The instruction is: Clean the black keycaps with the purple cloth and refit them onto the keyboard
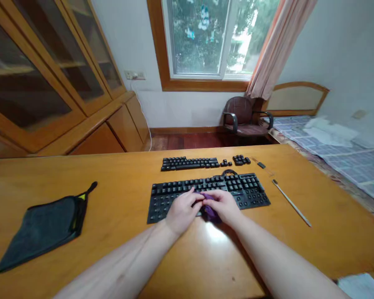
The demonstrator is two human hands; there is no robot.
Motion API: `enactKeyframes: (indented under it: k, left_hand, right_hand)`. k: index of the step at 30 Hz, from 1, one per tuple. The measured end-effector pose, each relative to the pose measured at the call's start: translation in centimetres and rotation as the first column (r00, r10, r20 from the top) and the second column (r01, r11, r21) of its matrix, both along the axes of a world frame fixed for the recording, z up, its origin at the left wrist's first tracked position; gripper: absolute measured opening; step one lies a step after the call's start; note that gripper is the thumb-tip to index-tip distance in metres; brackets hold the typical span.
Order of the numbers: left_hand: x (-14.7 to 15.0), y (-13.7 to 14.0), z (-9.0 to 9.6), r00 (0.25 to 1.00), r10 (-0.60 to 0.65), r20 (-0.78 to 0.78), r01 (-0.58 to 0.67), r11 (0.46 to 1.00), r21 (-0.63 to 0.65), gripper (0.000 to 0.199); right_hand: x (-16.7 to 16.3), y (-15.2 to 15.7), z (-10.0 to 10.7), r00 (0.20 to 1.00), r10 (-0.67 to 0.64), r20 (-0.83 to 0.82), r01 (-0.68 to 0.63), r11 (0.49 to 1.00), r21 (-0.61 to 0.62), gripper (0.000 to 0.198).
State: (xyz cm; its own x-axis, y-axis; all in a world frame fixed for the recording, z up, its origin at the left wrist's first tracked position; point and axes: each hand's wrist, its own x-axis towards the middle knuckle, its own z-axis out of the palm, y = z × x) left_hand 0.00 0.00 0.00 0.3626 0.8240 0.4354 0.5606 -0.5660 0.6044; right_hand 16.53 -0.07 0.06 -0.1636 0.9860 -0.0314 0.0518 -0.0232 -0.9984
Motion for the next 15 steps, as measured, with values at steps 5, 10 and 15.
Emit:
enactKeyframes:
  k: [5, 10, 15]
  left_hand:
    - [0.14, -0.27, 0.32, 0.998, 0.021, 0.059, -0.017, 0.998, -0.065, 0.014]
    - [0.14, -0.08, 0.39, 0.986, 0.076, 0.145, -0.058, 0.991, -0.124, 0.014]
    - [-0.07, 0.11, 0.63, 0.979, 0.113, 0.172, -0.104, 0.993, -0.06, 0.012]
  right_hand:
    - [-0.05, -0.09, -0.16, 0.987, 0.02, -0.161, -0.036, 0.995, -0.098, 0.022]
    - [-0.03, -0.16, -0.39, 0.979, -0.08, -0.187, 0.073, 0.996, -0.047, 0.022]
    - [0.03, -0.44, -0.25, 0.996, -0.094, 0.002, 0.094, 0.993, 0.071, 0.017]
